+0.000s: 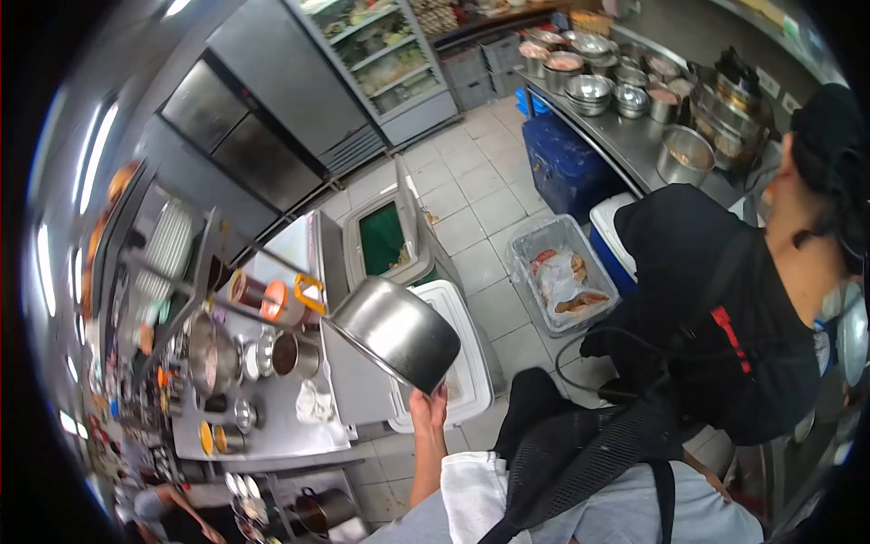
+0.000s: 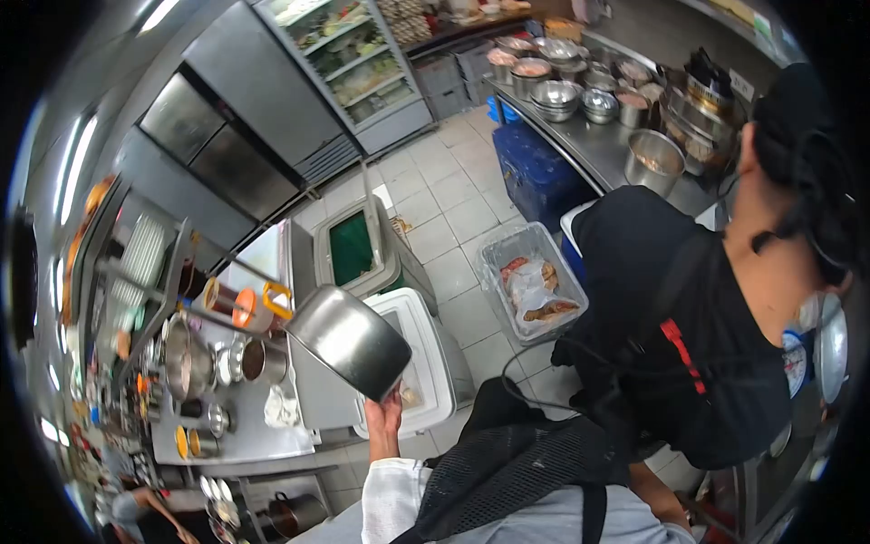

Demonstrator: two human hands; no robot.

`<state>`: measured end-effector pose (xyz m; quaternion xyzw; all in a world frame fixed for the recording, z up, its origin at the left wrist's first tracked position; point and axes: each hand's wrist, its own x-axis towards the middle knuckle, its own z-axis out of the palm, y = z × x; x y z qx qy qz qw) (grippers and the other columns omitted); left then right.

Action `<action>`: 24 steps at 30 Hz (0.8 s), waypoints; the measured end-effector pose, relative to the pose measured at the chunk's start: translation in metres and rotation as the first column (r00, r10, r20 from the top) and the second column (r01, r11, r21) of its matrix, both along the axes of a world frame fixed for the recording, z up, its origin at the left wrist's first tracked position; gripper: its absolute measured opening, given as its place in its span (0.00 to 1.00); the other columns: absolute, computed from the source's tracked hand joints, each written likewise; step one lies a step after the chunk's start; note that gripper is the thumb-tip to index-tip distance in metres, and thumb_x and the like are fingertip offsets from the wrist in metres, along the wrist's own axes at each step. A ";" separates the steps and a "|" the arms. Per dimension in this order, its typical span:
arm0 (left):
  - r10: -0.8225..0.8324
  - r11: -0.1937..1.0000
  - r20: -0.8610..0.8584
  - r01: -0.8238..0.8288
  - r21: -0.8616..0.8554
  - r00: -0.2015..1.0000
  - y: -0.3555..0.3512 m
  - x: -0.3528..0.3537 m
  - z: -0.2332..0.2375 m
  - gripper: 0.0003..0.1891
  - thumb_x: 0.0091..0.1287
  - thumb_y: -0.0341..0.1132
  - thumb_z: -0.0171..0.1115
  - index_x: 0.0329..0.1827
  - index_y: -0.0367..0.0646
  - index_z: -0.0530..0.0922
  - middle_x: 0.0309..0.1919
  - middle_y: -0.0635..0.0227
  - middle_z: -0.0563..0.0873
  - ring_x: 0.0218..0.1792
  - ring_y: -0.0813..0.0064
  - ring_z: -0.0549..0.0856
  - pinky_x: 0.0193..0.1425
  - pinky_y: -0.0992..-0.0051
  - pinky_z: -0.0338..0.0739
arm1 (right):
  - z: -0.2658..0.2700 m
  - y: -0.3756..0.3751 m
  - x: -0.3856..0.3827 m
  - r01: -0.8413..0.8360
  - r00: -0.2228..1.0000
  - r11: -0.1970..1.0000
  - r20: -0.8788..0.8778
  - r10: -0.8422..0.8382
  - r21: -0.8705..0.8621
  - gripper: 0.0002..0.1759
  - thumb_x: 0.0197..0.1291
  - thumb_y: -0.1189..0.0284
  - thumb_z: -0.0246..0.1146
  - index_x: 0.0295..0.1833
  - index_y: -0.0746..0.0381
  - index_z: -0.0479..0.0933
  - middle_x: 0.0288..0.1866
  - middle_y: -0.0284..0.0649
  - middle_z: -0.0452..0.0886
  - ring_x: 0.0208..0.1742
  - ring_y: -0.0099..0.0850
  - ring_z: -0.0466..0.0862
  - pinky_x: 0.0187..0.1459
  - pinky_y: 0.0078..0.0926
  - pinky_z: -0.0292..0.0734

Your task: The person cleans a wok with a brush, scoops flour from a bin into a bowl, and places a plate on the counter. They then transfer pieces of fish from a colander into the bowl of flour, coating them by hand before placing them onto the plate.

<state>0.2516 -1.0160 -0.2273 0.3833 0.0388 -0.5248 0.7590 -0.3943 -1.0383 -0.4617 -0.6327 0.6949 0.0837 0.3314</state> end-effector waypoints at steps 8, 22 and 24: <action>-0.273 0.946 -0.089 0.250 -0.205 0.958 -0.295 0.093 0.018 0.18 0.74 0.34 0.55 0.62 0.32 0.75 0.62 0.56 0.82 0.63 0.59 0.80 0.68 0.60 0.79 | 0.032 -0.081 0.101 0.468 0.882 0.872 0.004 -0.472 -0.144 0.13 0.61 0.65 0.61 0.41 0.61 0.85 0.40 0.48 0.86 0.45 0.41 0.86 0.48 0.37 0.79; -0.485 0.857 -0.117 0.444 -0.262 0.867 -0.589 0.063 0.028 0.19 0.73 0.34 0.52 0.59 0.26 0.73 0.62 0.49 0.79 0.64 0.52 0.79 0.54 0.69 0.88 | 0.085 -0.138 0.154 0.719 0.669 0.654 -0.020 -0.743 -0.235 0.12 0.62 0.66 0.60 0.42 0.61 0.85 0.37 0.44 0.87 0.42 0.36 0.86 0.45 0.33 0.79; -0.436 0.886 -0.147 0.395 -0.241 0.888 -0.630 0.078 0.018 0.19 0.74 0.33 0.51 0.59 0.24 0.71 0.61 0.46 0.79 0.66 0.51 0.78 0.58 0.68 0.86 | 0.093 -0.154 0.160 0.729 0.651 0.636 -0.028 -0.758 -0.252 0.12 0.63 0.66 0.60 0.42 0.62 0.85 0.36 0.44 0.87 0.42 0.35 0.86 0.44 0.32 0.79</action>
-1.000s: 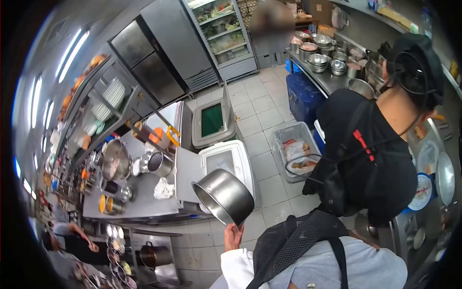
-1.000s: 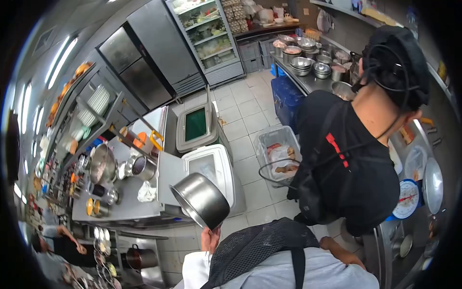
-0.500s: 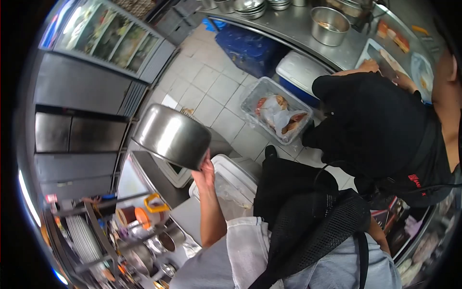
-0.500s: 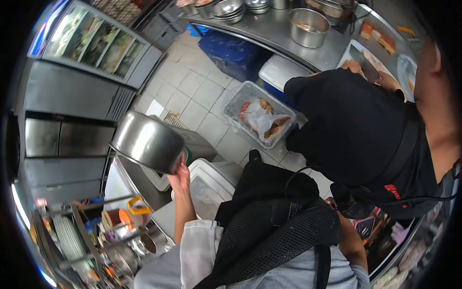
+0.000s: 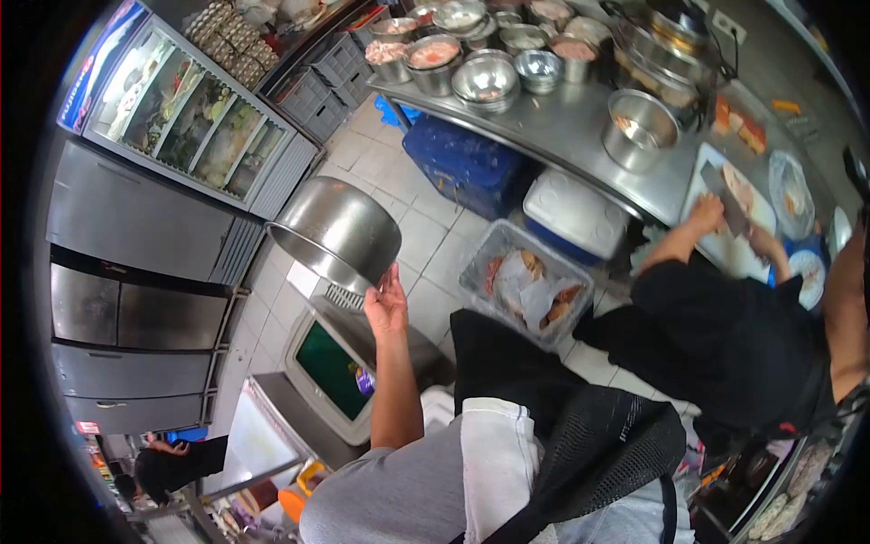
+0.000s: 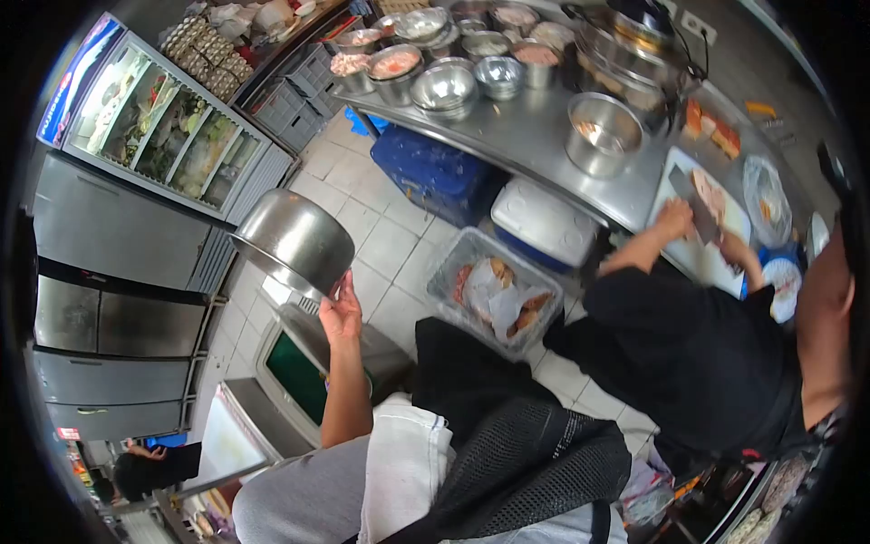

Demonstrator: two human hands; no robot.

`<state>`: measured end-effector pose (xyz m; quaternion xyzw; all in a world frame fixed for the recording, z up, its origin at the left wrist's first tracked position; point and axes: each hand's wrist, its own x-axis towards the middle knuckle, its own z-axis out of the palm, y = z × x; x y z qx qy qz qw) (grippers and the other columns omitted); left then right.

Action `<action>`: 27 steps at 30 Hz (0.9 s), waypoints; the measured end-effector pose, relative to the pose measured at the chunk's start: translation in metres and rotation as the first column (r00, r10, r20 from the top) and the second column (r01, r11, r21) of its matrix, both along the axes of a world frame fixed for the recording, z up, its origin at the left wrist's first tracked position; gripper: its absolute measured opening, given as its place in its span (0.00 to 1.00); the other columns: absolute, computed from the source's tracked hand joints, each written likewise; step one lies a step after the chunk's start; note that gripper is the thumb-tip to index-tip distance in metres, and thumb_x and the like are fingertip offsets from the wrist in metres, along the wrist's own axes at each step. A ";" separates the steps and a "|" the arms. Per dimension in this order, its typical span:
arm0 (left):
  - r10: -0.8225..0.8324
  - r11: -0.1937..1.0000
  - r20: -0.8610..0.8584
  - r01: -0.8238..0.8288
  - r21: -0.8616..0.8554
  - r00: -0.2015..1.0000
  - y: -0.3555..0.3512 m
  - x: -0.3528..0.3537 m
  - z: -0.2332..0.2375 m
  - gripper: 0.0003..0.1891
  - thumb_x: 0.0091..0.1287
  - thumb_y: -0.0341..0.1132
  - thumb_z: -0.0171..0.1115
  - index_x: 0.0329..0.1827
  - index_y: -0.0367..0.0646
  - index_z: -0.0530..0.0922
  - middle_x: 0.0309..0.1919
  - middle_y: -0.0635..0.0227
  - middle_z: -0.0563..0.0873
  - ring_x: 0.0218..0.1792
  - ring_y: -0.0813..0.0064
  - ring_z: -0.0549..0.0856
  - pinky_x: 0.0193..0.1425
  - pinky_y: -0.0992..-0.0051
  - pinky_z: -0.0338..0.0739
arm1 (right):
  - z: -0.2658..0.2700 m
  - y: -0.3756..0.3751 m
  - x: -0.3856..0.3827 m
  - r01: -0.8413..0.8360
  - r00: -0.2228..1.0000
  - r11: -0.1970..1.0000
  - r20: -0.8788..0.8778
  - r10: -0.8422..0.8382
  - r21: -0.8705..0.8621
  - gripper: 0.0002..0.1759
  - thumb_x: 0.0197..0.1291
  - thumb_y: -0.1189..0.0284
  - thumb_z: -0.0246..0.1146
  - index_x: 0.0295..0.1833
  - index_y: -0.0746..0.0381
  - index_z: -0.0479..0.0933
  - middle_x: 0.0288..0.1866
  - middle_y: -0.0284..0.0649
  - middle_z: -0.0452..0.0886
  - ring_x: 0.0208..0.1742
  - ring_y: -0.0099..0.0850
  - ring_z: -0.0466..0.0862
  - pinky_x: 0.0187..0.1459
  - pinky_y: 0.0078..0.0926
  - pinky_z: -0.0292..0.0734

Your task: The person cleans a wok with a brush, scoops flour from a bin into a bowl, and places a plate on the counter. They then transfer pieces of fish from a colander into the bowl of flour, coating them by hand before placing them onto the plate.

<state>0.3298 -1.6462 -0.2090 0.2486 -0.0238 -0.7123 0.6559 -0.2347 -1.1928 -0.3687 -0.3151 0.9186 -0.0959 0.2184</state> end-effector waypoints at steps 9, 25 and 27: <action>0.127 0.991 0.111 -0.131 0.030 0.986 -0.271 0.132 -0.057 0.07 0.63 0.20 0.49 0.40 0.24 0.73 0.55 0.48 0.81 0.62 0.49 0.79 0.75 0.59 0.73 | 0.034 -0.147 0.093 0.155 0.986 0.988 -0.052 -0.156 -0.027 0.12 0.64 0.67 0.60 0.42 0.62 0.85 0.35 0.41 0.87 0.40 0.31 0.86 0.42 0.29 0.79; -0.002 0.971 0.043 -0.008 0.238 0.999 -0.407 0.301 -0.033 0.29 0.54 0.24 0.58 0.63 0.30 0.68 0.55 0.49 0.81 0.57 0.52 0.82 0.64 0.58 0.79 | 0.018 -0.644 0.328 0.063 0.659 0.997 0.752 -0.011 -0.040 0.13 0.66 0.62 0.60 0.45 0.58 0.86 0.33 0.37 0.88 0.33 0.26 0.86 0.37 0.26 0.79; 0.027 0.991 0.084 -0.038 0.131 0.996 -0.423 0.307 -0.038 0.30 0.53 0.26 0.60 0.63 0.31 0.69 0.55 0.51 0.81 0.56 0.52 0.82 0.62 0.58 0.79 | 0.007 -0.701 0.332 -0.475 0.722 0.880 0.569 0.394 -0.007 0.14 0.65 0.59 0.61 0.47 0.54 0.86 0.34 0.37 0.88 0.33 0.27 0.87 0.38 0.27 0.80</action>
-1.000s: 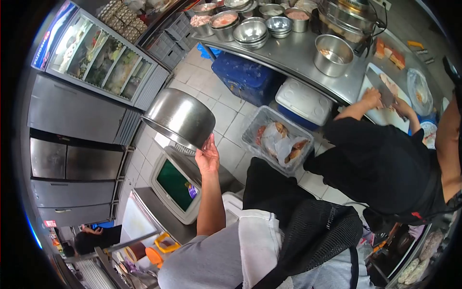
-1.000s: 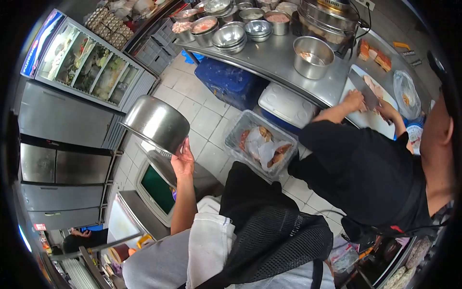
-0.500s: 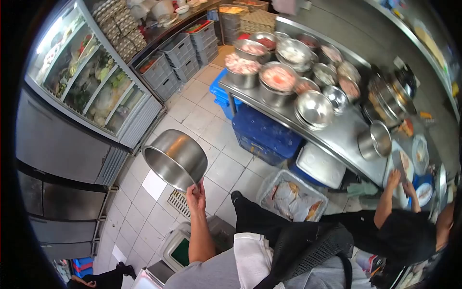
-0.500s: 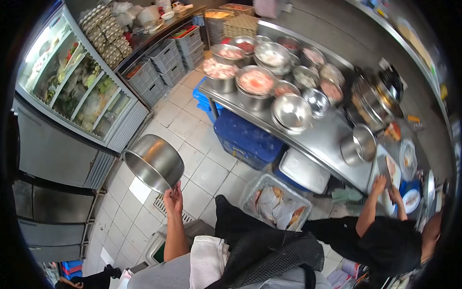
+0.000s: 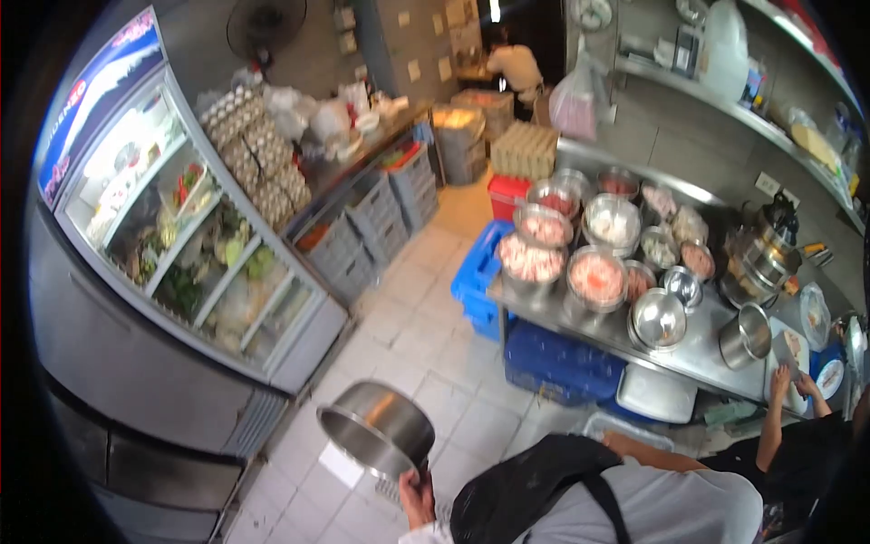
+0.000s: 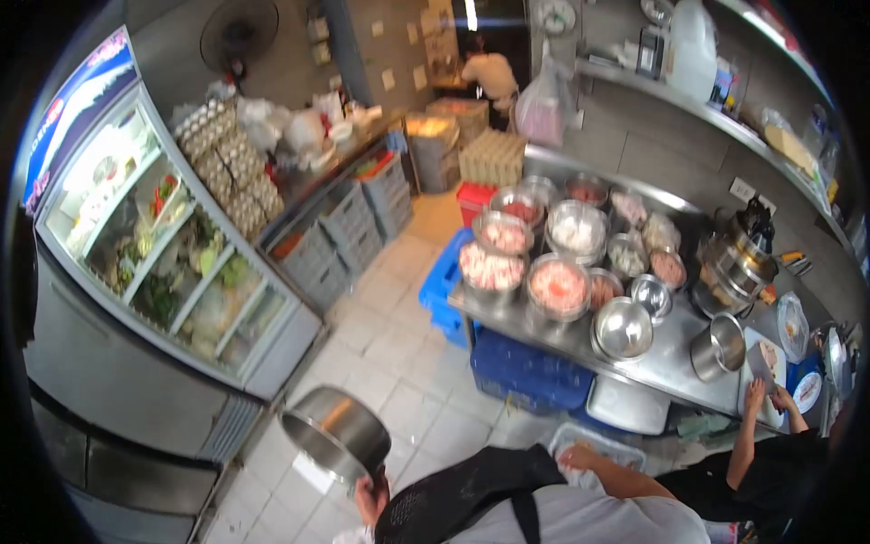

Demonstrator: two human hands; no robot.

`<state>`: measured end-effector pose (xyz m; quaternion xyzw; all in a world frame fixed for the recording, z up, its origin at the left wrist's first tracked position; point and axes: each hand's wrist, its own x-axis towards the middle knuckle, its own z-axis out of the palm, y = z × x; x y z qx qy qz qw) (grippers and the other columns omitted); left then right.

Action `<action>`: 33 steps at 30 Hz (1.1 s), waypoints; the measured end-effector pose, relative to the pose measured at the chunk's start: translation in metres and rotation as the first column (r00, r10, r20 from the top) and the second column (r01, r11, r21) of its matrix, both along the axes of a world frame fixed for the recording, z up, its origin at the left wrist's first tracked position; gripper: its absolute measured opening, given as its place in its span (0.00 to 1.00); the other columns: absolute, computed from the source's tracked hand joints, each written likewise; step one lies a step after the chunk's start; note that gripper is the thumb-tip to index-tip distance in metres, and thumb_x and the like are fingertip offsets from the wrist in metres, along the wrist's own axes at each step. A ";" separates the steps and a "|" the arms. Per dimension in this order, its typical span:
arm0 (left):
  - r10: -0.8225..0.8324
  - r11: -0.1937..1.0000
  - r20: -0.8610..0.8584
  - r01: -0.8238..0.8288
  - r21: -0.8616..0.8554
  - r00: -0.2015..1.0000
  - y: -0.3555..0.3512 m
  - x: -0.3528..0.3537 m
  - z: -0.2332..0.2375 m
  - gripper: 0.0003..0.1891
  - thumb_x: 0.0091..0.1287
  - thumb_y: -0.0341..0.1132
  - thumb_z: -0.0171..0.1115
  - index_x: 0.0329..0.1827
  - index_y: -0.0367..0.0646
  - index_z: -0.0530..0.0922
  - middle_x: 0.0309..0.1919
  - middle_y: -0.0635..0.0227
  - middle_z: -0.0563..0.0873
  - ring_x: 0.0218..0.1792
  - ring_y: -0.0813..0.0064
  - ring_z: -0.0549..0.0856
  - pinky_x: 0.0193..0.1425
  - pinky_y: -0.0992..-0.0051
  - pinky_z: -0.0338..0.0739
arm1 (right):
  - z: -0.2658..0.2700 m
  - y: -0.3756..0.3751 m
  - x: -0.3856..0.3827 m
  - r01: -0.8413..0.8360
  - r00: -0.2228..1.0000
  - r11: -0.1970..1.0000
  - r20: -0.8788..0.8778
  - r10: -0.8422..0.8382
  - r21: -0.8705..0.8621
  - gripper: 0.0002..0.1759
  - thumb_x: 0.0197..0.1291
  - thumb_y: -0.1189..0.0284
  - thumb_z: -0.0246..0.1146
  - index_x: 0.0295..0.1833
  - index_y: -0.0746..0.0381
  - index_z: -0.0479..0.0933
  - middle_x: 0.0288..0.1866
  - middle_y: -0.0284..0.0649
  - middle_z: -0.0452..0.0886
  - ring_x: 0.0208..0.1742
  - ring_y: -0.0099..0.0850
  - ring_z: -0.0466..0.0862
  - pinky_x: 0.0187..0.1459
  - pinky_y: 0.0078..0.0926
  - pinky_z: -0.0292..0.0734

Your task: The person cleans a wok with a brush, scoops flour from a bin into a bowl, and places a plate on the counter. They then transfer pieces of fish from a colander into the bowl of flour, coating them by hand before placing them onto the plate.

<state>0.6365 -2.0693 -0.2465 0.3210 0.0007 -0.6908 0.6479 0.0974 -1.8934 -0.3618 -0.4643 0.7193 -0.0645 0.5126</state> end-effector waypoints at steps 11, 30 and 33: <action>-0.146 0.966 0.477 0.020 0.259 0.867 -0.162 0.085 -0.074 0.16 0.54 0.31 0.63 0.45 0.37 0.77 0.46 0.60 0.85 0.48 0.61 0.85 0.52 0.64 0.81 | -0.086 -0.385 0.089 -0.224 0.975 0.953 -0.064 0.215 -0.204 0.15 0.61 0.59 0.61 0.42 0.58 0.84 0.38 0.46 0.87 0.40 0.45 0.86 0.41 0.45 0.79; -0.358 0.914 0.438 0.213 0.346 0.825 -0.637 0.131 -0.009 0.12 0.56 0.30 0.64 0.43 0.41 0.78 0.38 0.69 0.84 0.47 0.72 0.83 0.57 0.66 0.80 | -0.104 -0.723 0.135 0.262 0.953 0.874 -0.033 -0.301 -0.408 0.12 0.61 0.63 0.68 0.44 0.59 0.84 0.42 0.43 0.87 0.43 0.39 0.87 0.47 0.36 0.81; -0.499 0.859 0.465 0.345 0.379 0.731 -0.725 0.124 -0.016 0.05 0.59 0.33 0.65 0.34 0.47 0.76 0.34 0.74 0.82 0.41 0.78 0.81 0.54 0.63 0.81 | -0.092 -0.722 0.093 0.794 0.591 0.577 0.021 -0.807 -0.192 0.22 0.57 0.59 0.72 0.54 0.57 0.80 0.42 0.46 0.86 0.46 0.40 0.86 0.49 0.38 0.80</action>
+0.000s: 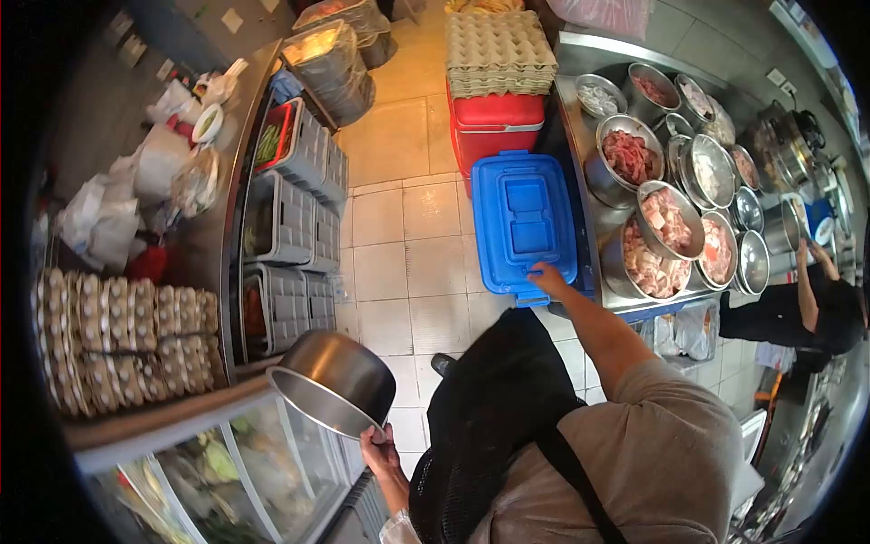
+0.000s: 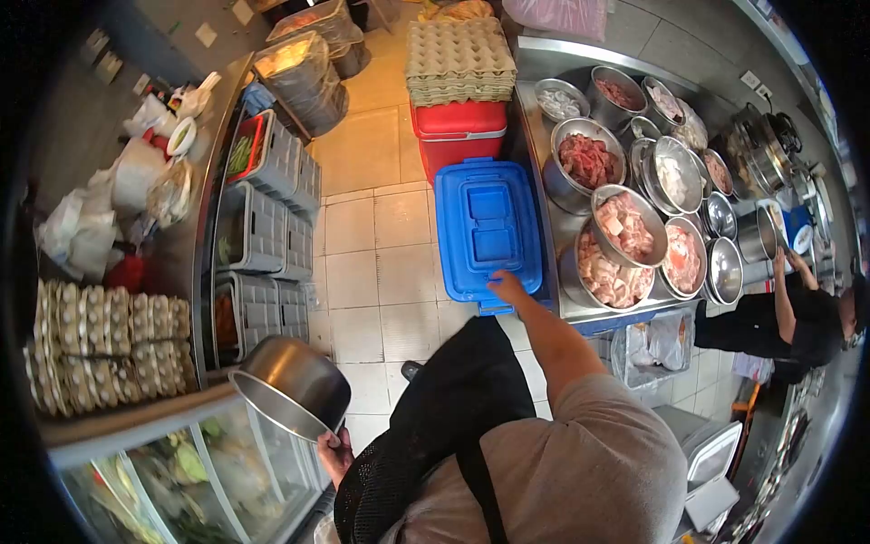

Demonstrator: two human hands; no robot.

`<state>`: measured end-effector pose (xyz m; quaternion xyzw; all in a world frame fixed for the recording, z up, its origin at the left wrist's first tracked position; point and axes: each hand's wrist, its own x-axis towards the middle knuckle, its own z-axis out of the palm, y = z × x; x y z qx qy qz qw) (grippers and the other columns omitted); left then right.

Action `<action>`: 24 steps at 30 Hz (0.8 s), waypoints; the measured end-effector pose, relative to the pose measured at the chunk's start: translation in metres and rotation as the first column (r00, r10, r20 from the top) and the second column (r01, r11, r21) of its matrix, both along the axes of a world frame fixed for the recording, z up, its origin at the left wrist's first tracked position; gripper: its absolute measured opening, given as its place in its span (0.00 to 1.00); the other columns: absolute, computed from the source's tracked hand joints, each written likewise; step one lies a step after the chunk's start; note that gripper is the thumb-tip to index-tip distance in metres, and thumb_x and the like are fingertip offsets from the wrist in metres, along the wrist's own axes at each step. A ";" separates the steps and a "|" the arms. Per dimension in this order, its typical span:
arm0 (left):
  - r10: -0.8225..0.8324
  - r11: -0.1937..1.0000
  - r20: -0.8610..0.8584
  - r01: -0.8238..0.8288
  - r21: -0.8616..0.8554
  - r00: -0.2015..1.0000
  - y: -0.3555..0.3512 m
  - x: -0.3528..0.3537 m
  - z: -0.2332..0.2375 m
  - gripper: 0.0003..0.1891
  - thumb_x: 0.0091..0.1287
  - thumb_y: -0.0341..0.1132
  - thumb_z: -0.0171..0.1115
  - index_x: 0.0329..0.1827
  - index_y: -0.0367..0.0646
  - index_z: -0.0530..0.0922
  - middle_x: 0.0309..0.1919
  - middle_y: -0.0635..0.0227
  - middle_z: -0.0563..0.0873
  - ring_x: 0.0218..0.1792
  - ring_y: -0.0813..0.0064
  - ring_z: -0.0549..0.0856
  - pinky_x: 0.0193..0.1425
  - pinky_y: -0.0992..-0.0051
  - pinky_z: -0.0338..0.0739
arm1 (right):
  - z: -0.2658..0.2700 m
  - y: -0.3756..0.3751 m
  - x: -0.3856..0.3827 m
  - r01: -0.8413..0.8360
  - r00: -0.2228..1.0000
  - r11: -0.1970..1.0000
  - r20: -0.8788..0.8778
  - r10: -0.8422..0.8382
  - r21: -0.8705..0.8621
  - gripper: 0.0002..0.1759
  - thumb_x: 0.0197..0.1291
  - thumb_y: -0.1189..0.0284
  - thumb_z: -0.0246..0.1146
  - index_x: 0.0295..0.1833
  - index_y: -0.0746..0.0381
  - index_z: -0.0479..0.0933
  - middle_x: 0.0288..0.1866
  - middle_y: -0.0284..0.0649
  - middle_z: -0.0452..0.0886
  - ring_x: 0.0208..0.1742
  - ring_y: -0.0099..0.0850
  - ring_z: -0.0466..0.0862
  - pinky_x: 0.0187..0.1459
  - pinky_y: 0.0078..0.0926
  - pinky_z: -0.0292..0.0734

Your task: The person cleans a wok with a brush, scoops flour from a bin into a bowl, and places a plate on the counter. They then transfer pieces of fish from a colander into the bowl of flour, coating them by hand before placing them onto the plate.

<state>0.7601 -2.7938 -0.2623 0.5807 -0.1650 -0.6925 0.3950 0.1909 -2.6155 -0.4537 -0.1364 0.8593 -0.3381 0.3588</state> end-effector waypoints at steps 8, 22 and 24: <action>-0.417 0.902 0.029 0.409 0.135 0.909 -0.173 -0.113 0.001 0.19 0.56 0.34 0.67 0.51 0.51 0.76 0.48 0.77 0.84 0.50 0.73 0.83 0.57 0.63 0.77 | -0.023 -0.004 -0.087 0.491 0.856 0.842 -0.305 -0.418 0.223 0.67 0.38 0.42 0.79 0.80 0.52 0.49 0.74 0.62 0.60 0.74 0.57 0.62 0.72 0.55 0.58; -0.723 0.683 -0.090 0.728 0.058 0.685 -0.334 -0.343 -0.007 0.02 0.60 0.31 0.61 0.33 0.44 0.76 0.32 0.70 0.85 0.53 0.65 0.83 0.63 0.58 0.73 | -0.025 -0.056 -0.065 0.698 0.670 0.680 -0.540 -0.509 0.226 0.38 0.56 0.62 0.72 0.73 0.48 0.67 0.66 0.57 0.66 0.66 0.56 0.68 0.65 0.52 0.68; -0.731 0.665 -0.057 0.729 0.160 0.679 -0.377 -0.351 -0.027 0.11 0.62 0.31 0.60 0.47 0.44 0.78 0.44 0.67 0.88 0.57 0.64 0.82 0.67 0.54 0.70 | -0.029 -0.063 -0.062 0.714 0.659 0.665 -0.528 -0.535 0.218 0.36 0.57 0.63 0.71 0.72 0.49 0.68 0.64 0.57 0.68 0.65 0.55 0.70 0.66 0.50 0.69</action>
